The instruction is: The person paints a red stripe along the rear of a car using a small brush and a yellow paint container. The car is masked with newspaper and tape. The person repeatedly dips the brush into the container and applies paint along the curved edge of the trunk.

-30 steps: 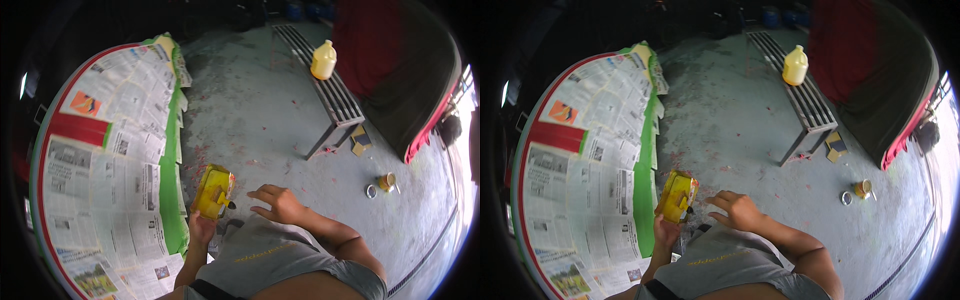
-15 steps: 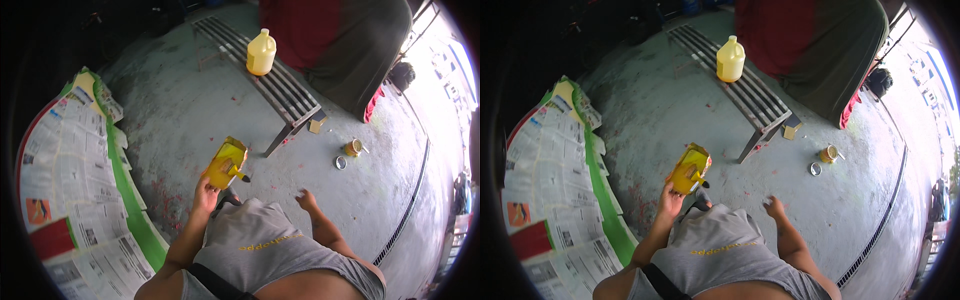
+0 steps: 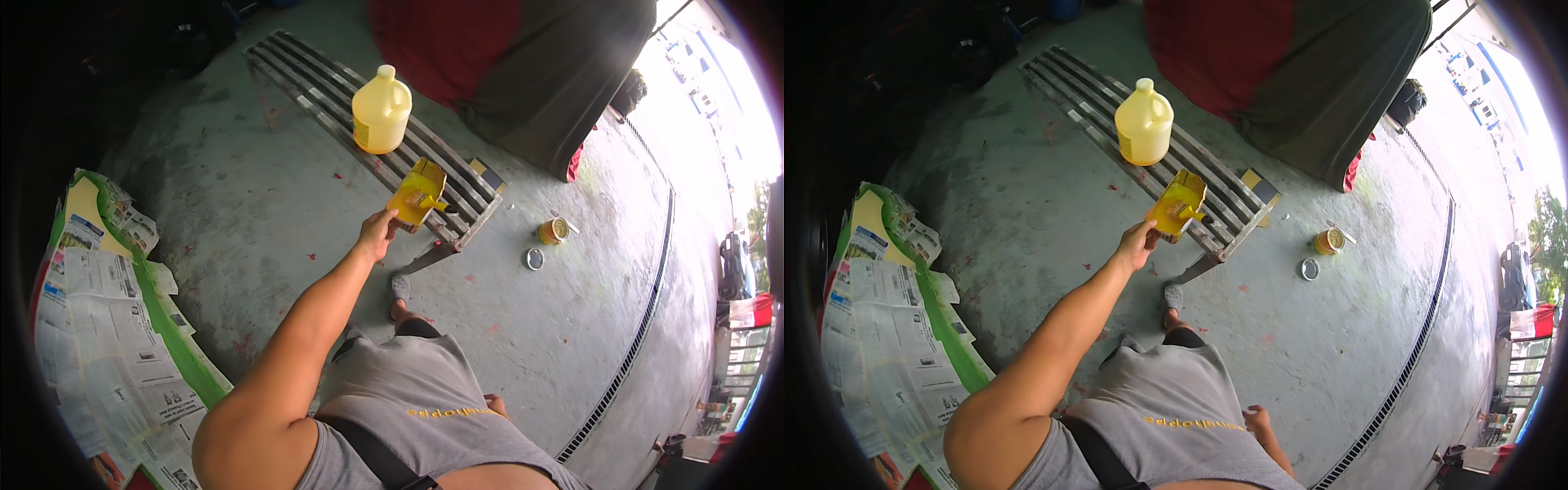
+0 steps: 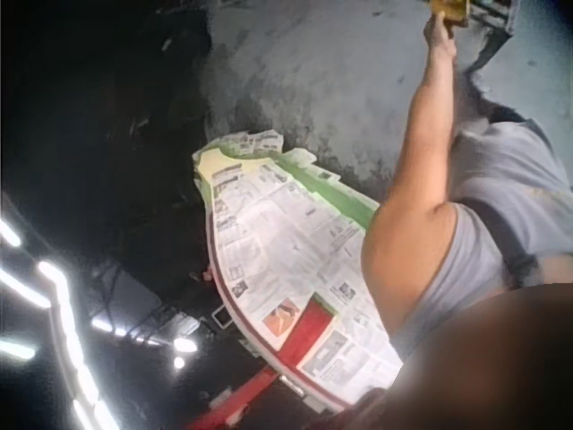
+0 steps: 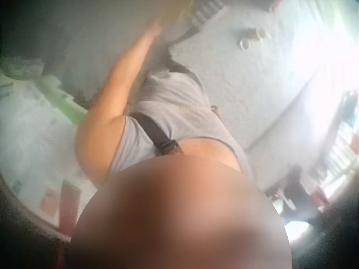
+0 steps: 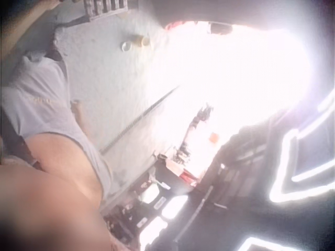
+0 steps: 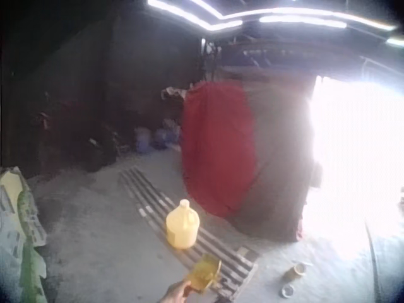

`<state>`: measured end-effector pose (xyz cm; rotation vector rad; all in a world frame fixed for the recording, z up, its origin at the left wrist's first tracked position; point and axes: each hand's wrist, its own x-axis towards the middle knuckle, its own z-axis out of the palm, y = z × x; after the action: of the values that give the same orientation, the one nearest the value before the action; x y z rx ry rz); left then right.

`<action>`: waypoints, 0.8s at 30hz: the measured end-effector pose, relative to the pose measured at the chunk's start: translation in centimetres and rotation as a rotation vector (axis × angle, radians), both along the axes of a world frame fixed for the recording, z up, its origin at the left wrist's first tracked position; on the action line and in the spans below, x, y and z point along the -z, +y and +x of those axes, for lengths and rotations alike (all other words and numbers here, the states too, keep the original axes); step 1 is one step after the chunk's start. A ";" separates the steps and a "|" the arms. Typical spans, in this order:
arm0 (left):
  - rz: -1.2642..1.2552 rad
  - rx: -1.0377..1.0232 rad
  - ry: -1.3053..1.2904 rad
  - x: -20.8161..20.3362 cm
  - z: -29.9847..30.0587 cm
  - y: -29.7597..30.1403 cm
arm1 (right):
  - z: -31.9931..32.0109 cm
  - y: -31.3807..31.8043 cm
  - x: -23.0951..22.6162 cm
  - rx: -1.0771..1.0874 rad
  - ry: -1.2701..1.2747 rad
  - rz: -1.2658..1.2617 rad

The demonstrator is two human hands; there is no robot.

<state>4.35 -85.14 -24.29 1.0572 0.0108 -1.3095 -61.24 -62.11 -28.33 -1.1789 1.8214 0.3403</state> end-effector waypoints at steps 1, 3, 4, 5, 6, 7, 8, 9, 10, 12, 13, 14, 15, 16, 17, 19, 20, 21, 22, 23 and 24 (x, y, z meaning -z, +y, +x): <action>0.013 0.005 -0.010 0.6 0.3 -1.8 | 1.3 -0.6 0.3 -0.098 -0.028 0.032; 0.030 0.027 0.009 1.4 0.9 -5.8 | 3.5 -3.3 0.5 -0.023 -0.094 0.045; 0.043 0.037 0.016 1.8 1.0 -7.2 | 4.6 -5.2 0.6 0.036 -0.097 0.043; 0.092 0.046 0.026 2.2 1.0 -8.3 | 5.9 -7.2 0.6 0.095 -0.100 0.039; 0.091 0.047 0.029 2.6 1.0 -9.2 | 7.2 -9.4 0.6 0.174 -0.115 0.008; 0.043 0.061 0.019 2.8 1.4 -10.4 | 8.5 -11.7 0.5 0.254 -0.129 -0.020; 0.034 0.075 0.019 3.0 1.5 -11.1 | 9.6 -14.1 0.3 0.235 -0.122 -0.023; 0.038 0.084 0.026 3.3 1.5 -11.5 | 10.5 -16.5 0.1 0.225 -0.065 -0.004; 0.056 0.110 0.007 3.4 1.8 -12.0 | 11.2 -18.7 -0.2 0.175 -0.114 -0.076; 0.075 0.170 -0.061 2.9 1.8 -12.8 | 12.5 -22.6 -0.7 0.158 -0.138 -0.154; 0.107 0.193 -0.096 2.4 2.0 -12.8 | 13.0 -24.3 -0.7 0.181 -0.158 -0.181; 0.178 0.285 -0.193 1.6 2.5 -12.6 | 13.4 -25.6 -0.6 0.213 -0.189 -0.203; 0.195 0.266 -0.283 0.8 2.7 -12.0 | 13.8 -26.4 -0.4 0.171 -0.159 -0.152; 0.275 0.247 -0.372 -0.1 2.6 -11.1 | 14.3 -27.5 0.2 0.137 -0.140 -0.099; 0.356 0.221 -0.462 -1.0 3.0 -9.7 | 15.1 -28.8 1.1 0.117 -0.135 -0.042; 0.255 0.333 -0.384 -2.0 6.5 -5.2 | 17.3 -30.1 3.1 -0.034 -0.007 0.185; 0.186 0.347 -0.417 -1.9 8.6 -2.5 | 18.8 -31.1 4.3 -0.072 -0.033 0.434; 0.201 0.412 -0.396 -1.5 11.7 0.6 | 21.0 -32.0 5.4 -0.277 -0.044 0.479; 0.211 0.302 -0.424 -0.8 13.8 3.9 | 23.1 -32.7 6.1 -0.326 -0.076 0.425; 0.351 0.241 -0.494 0.2 16.5 7.3 | 25.8 -33.4 6.8 -0.411 -0.082 0.387; 0.490 0.188 -0.551 1.3 19.3 11.0 | 29.0 -34.4 7.3 -0.459 -0.081 0.360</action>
<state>23.65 -74.17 -25.63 1.8520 -0.1951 -1.1666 -32.22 -96.50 -35.65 -1.3172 1.3328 0.8323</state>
